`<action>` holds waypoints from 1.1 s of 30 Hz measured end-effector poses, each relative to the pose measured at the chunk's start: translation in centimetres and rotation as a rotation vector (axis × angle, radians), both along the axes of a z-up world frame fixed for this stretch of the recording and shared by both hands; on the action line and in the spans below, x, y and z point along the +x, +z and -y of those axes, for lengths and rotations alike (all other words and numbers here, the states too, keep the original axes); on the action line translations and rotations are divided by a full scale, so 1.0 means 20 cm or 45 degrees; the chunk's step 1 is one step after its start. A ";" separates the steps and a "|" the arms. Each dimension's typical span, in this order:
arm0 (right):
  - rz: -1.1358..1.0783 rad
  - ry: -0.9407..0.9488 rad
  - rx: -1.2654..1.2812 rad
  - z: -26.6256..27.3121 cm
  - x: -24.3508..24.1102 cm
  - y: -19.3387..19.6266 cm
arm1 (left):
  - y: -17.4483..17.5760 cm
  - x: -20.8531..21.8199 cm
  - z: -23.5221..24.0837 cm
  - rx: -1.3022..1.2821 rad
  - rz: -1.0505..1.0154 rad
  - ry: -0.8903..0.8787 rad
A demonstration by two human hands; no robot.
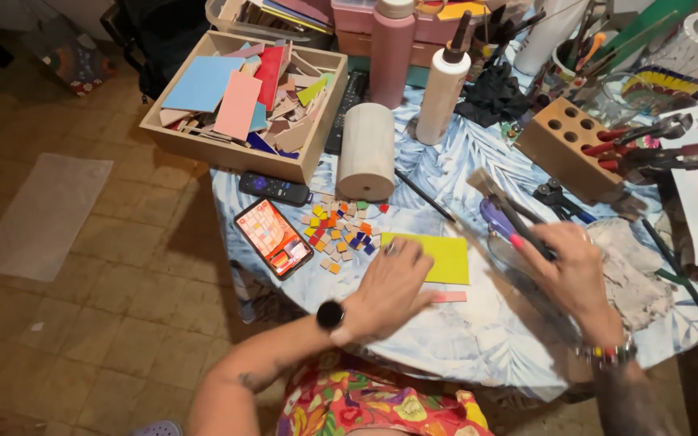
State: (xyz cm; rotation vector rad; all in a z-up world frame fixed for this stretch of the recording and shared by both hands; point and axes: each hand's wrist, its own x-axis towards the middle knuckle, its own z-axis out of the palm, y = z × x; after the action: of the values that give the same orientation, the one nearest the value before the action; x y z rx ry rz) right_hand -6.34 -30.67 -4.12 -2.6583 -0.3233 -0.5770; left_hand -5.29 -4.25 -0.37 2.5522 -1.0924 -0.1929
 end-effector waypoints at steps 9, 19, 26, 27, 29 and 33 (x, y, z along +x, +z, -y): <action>-0.099 -0.154 -0.295 0.02 0.47 -0.15 | -0.39 -0.06 -0.03 0.005 0.421 -0.055; -0.136 -0.255 -0.426 0.05 0.56 -0.26 | -0.38 -0.05 -0.04 -0.054 0.731 -0.152; 0.061 -0.115 -0.350 0.03 0.47 -0.18 | -0.15 0.25 0.05 -0.014 0.990 -0.081; 0.092 -0.079 -0.323 0.04 0.47 -0.18 | -0.18 0.32 0.09 -0.115 1.106 -0.063; 0.045 -0.050 -0.268 0.00 0.43 -0.12 | -0.25 0.40 0.14 -0.128 1.115 -0.080; -0.167 -0.012 -0.120 -0.07 0.46 -0.12 | -0.39 0.47 0.20 -0.108 1.072 -0.165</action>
State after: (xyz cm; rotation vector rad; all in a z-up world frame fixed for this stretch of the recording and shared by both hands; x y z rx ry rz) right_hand 2.78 -29.35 -6.44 -2.7734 -0.3070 -0.3966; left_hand 4.20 -8.26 -8.22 2.5079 -1.4845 0.9547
